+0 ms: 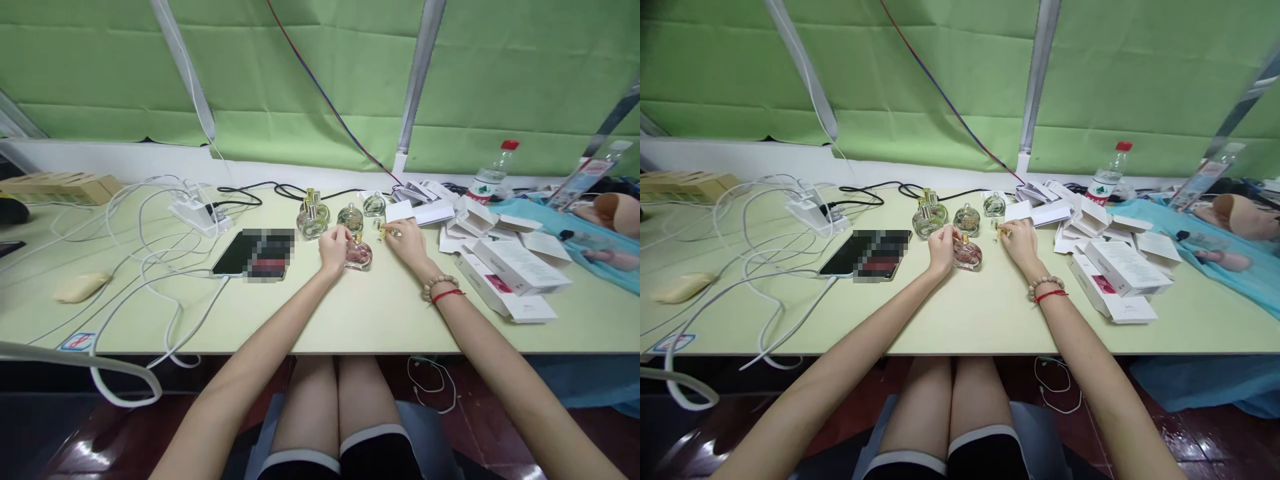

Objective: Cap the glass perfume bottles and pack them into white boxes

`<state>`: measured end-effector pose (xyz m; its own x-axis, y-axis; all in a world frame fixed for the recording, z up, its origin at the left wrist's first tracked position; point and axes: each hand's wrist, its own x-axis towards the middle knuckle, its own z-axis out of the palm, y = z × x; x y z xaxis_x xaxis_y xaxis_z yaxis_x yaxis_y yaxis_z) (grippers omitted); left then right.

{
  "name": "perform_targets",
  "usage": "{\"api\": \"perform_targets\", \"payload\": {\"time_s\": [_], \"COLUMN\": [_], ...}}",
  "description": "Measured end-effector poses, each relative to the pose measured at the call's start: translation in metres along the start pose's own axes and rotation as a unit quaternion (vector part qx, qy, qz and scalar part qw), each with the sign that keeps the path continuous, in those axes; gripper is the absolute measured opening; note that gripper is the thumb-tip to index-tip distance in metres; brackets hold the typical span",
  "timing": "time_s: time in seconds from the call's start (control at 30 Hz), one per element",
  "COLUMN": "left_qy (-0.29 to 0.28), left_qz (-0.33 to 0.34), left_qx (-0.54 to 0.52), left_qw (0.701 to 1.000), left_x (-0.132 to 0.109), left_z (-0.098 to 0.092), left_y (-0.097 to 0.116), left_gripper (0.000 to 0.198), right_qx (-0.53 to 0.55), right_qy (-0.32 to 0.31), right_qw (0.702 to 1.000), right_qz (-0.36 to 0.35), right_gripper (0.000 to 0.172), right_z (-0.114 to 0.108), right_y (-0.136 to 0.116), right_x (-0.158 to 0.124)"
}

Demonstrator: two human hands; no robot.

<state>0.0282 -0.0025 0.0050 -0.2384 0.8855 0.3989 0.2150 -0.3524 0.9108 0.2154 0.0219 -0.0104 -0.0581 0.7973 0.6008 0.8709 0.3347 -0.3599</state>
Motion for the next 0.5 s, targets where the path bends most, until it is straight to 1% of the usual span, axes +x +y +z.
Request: {"api": "perform_targets", "payload": {"time_s": [0.1, 0.17, 0.3, 0.37, 0.43, 0.5], "left_qy": [-0.013, -0.013, -0.034, -0.049, -0.078, -0.138], "left_qz": [0.038, 0.057, 0.069, 0.042, -0.023, -0.102], "left_qx": [-0.045, -0.055, -0.084, -0.118, -0.155, -0.185], "left_qw": [0.998, 0.997, 0.993, 0.991, 0.985, 0.968], "left_x": [0.0004, 0.0009, 0.0022, 0.0037, 0.0058, 0.0079], "left_z": [-0.0019, -0.0008, 0.0052, 0.0068, 0.0054, 0.0009], "left_y": [0.0046, 0.0061, 0.0051, 0.0044, 0.0046, 0.0059], "left_gripper": [0.030, 0.032, 0.036, 0.035, 0.034, 0.036], "right_qx": [0.012, 0.023, 0.032, 0.032, 0.039, 0.050], "right_qy": [0.017, 0.019, 0.026, 0.051, 0.085, 0.113], "right_qw": [1.000, 0.999, 0.998, 0.998, 0.996, 0.992], "right_qz": [0.012, 0.022, 0.037, 0.027, 0.015, 0.006], "right_gripper": [0.021, 0.020, 0.019, 0.017, 0.016, 0.016], "right_z": [0.0003, 0.0004, 0.0005, -0.0004, -0.0023, -0.0049], "right_y": [0.0008, 0.0020, 0.0028, 0.0011, -0.0020, -0.0061], "right_x": [0.0011, 0.0013, 0.0011, 0.0013, 0.0015, 0.0016]}}
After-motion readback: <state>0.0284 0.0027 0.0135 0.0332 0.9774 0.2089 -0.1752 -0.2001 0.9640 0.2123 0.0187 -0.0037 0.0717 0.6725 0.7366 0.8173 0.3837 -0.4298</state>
